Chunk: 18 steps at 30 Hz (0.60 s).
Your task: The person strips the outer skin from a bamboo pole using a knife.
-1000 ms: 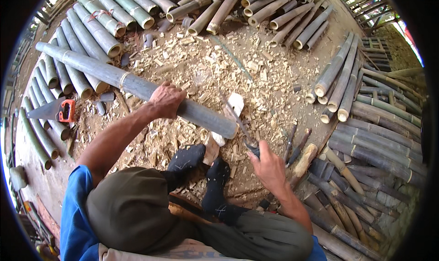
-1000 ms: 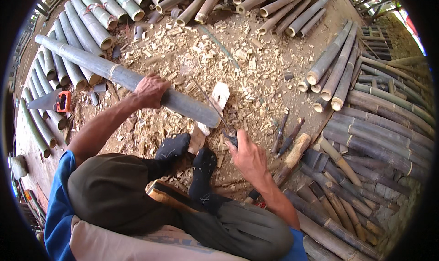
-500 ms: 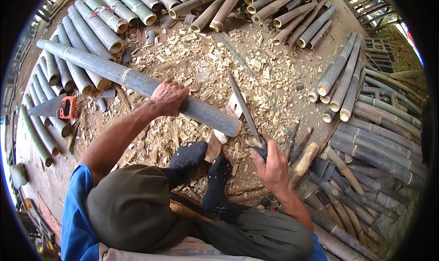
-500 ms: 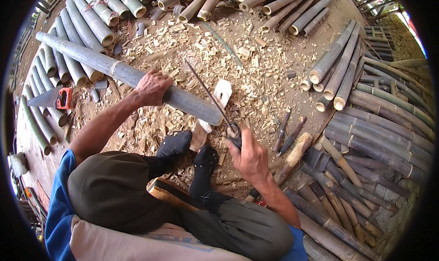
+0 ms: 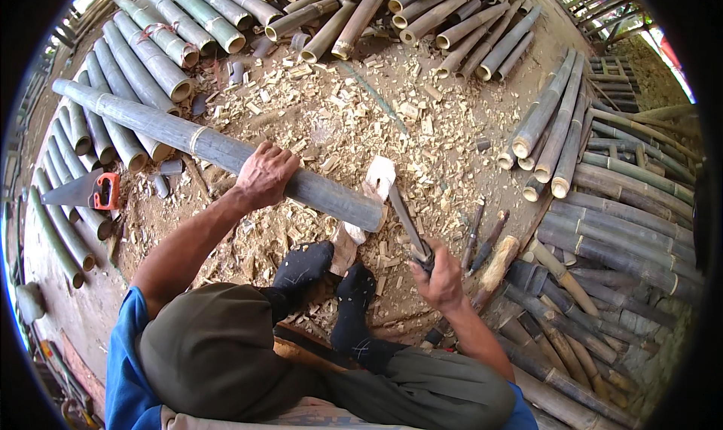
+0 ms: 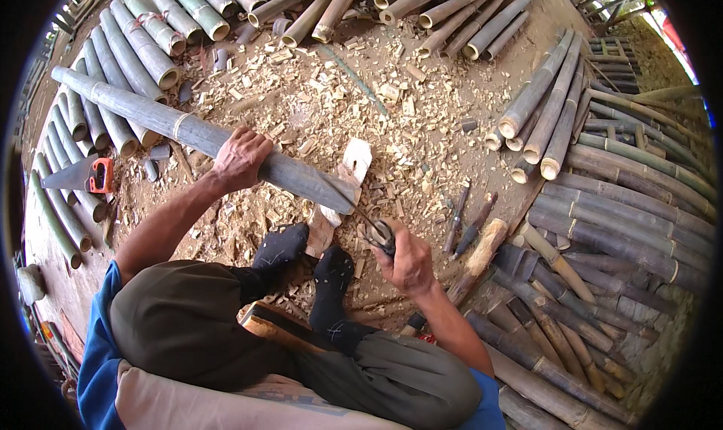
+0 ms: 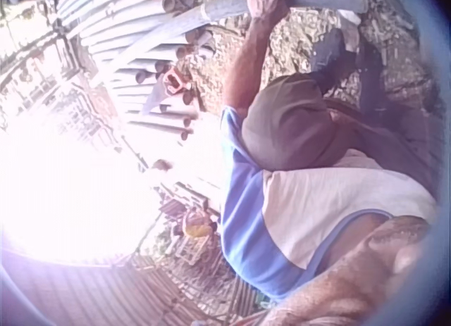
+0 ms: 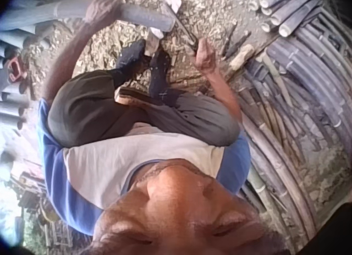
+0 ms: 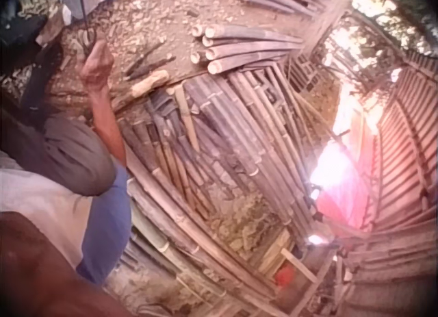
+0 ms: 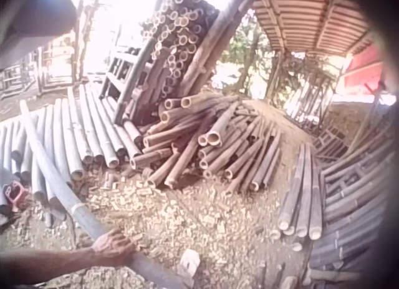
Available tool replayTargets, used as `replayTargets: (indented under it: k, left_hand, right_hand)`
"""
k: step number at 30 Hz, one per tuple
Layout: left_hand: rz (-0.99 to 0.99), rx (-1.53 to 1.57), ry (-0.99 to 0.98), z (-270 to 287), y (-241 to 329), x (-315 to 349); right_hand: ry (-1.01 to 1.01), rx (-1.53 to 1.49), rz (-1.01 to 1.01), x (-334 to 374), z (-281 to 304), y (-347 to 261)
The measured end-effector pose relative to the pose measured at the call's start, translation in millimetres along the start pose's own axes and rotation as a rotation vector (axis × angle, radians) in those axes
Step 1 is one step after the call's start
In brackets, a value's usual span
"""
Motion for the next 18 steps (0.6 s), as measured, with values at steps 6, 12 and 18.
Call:
replayTargets:
  k: [6,12,18]
  left_hand:
    - [-0.019,0.025,0.02,0,8,8]
    - [-0.019,0.0,0.022,0,-1,1]
    - [-0.011,0.037,0.014,-3,9,10]
  right_hand:
    - [-0.321,0.153,-0.198,6,-12,26]
    - [-0.032,-0.01,-0.032,-5,1,-11]
    - [-0.389,0.225,-0.238,-7,-11,16]
Point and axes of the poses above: each hand's wrist, its own x-axis away from the middle knuckle, its own z-axis out of the back of the hand, y = z × x, the point moved 4 cm from there along -x, towards the middle knuckle, and after that the axes turned 9 degrees about y, right-handed, at the moved point
